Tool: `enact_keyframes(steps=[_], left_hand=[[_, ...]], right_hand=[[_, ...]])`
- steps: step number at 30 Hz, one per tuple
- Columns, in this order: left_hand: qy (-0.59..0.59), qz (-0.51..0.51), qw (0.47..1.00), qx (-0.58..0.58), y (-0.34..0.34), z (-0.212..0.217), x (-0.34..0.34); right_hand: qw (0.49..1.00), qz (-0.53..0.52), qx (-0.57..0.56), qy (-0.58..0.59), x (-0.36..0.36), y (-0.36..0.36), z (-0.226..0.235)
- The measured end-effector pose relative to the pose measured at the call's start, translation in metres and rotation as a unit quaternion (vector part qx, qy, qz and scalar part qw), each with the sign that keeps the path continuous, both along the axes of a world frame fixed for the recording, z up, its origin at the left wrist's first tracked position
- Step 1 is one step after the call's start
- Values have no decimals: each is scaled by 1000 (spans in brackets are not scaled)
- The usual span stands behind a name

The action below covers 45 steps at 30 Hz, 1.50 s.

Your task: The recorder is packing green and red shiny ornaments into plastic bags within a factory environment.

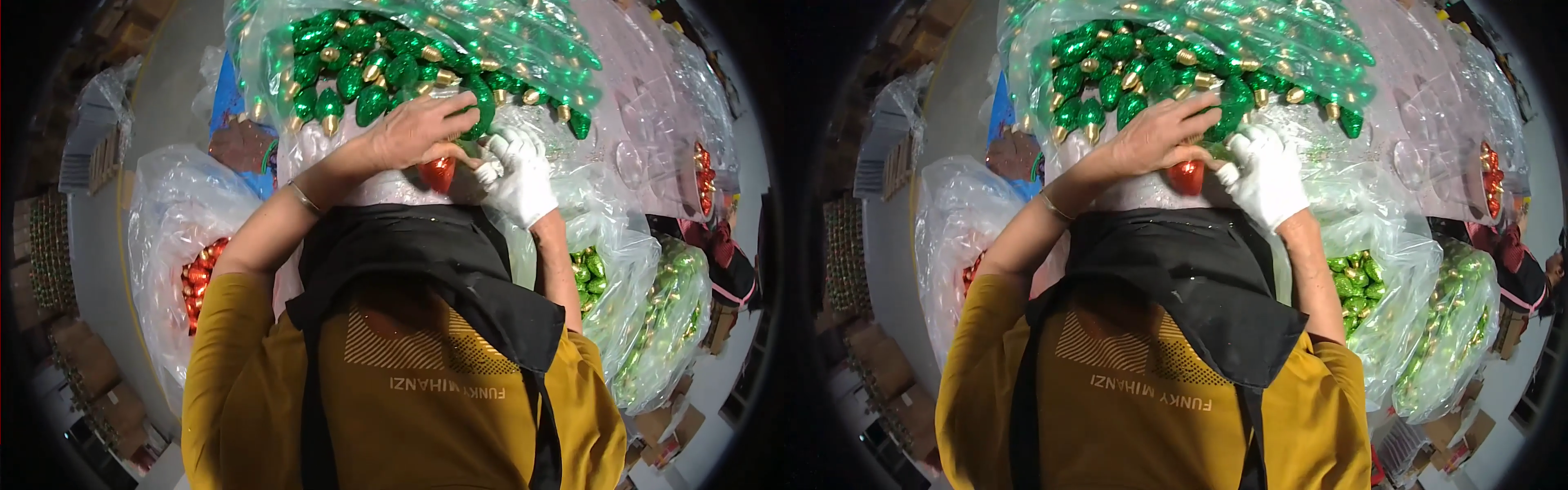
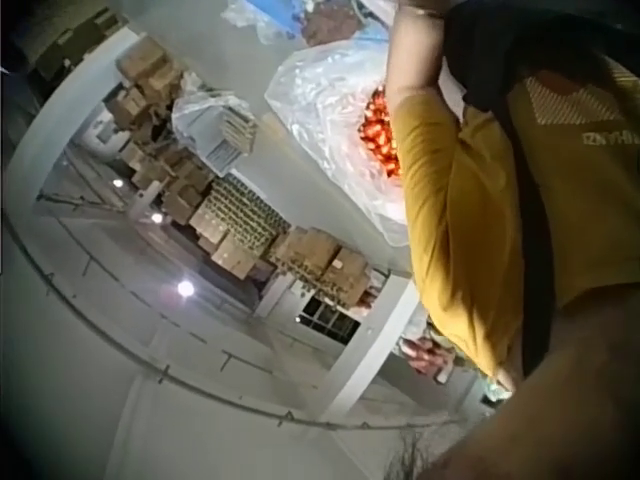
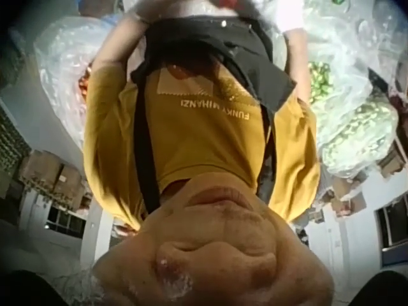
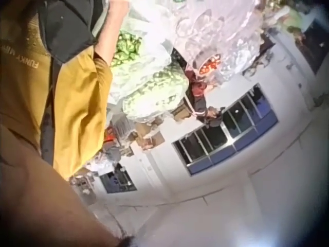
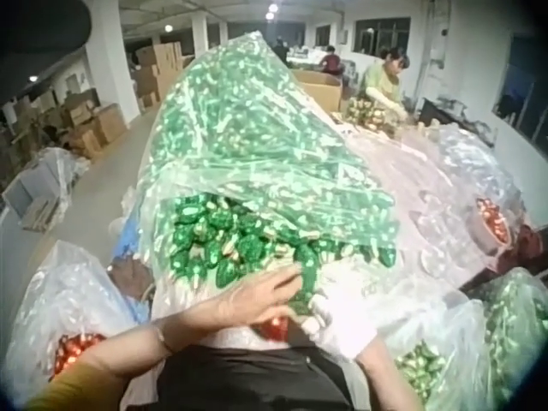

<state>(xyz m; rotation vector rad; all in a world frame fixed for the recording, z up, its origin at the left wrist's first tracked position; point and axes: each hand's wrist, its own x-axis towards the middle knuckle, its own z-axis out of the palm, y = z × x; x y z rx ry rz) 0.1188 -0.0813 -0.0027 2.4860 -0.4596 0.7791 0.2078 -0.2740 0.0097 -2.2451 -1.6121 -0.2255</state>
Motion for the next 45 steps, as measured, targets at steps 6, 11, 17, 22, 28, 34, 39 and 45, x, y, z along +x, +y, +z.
enact_keyframes(steps=[6, 11, 17, 22, 28, 34, 39, 45], left_hand=[[154, -37, 986, -51, 13, -16, -10], [221, 39, 973, -54, -8, -28, -13], [56, 244, 967, -51, 24, -7, -70], [114, 130, 985, 4, 20, -52, -111], [185, 85, 978, 45, -3, -95, -78], [265, 77, 961, -34, 6, -71, -96], [261, 149, 948, -103, 21, -51, -108], [55, 207, 972, -101, 20, 36, -78]], right_hand=[[980, -20, 86, 178, 4, -6, -13], [998, 1, 57, 40, 1, -12, -8], [977, 114, 152, 96, -38, -14, 37], [975, 14, -201, 90, -41, 39, -41], [934, 9, -328, 140, -25, 30, -55], [952, 27, -261, 158, -27, 2, -35], [959, 20, -247, 141, -38, 39, -45], [936, -20, -200, 289, -37, 16, 28]])
